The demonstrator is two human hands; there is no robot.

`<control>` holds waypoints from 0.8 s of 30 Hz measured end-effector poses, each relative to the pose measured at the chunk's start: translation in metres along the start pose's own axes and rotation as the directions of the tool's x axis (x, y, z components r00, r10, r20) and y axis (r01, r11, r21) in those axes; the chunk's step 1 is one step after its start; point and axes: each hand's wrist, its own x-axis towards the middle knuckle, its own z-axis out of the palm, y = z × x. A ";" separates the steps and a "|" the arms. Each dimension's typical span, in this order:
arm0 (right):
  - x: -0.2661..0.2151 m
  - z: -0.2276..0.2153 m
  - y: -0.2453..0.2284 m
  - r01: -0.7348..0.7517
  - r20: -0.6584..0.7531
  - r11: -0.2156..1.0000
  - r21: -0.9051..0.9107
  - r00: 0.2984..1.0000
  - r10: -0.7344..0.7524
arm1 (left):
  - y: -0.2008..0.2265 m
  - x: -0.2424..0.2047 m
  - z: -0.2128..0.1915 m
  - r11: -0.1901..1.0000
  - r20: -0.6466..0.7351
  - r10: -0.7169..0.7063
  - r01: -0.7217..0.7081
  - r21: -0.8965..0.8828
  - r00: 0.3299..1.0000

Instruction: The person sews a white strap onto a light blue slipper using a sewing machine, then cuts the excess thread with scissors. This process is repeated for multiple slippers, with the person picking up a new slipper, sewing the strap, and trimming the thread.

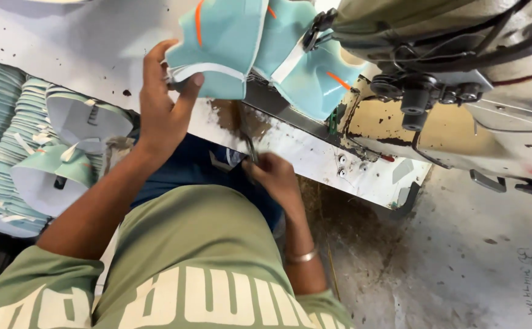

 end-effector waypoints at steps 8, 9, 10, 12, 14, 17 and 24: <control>-0.069 -0.022 -0.020 0.153 0.181 0.804 0.575 0.934 -0.308 | 0.027 -0.020 -0.014 0.997 0.032 0.073 -0.073 -0.014 0.997; -0.069 -0.024 -0.036 0.228 0.153 0.770 0.596 0.909 -0.387 | 0.030 -0.021 -0.013 0.993 0.033 0.117 -0.117 -0.005 0.993; -0.062 -0.022 -0.032 0.229 0.153 0.770 0.596 0.908 -0.389 | 0.030 -0.026 -0.013 0.993 0.032 0.119 -0.118 -0.005 0.992; -0.046 -0.017 -0.027 0.209 0.128 0.777 0.594 0.929 -0.348 | 0.032 -0.034 -0.014 0.985 0.081 0.136 -0.126 -0.117 0.987; -0.039 -0.014 -0.029 0.187 0.130 0.778 0.599 0.937 -0.326 | 0.055 -0.036 -0.019 0.974 0.057 0.220 -0.223 0.034 0.974; -0.027 -0.005 -0.029 0.161 0.121 0.806 0.570 0.953 -0.276 | 0.069 -0.046 -0.035 0.971 0.030 0.236 -0.237 0.036 0.971; 0.024 0.018 -0.021 0.324 -0.249 0.931 -0.169 0.900 -0.358 | 0.125 -0.058 -0.064 0.999 -0.053 -0.029 0.030 0.016 0.998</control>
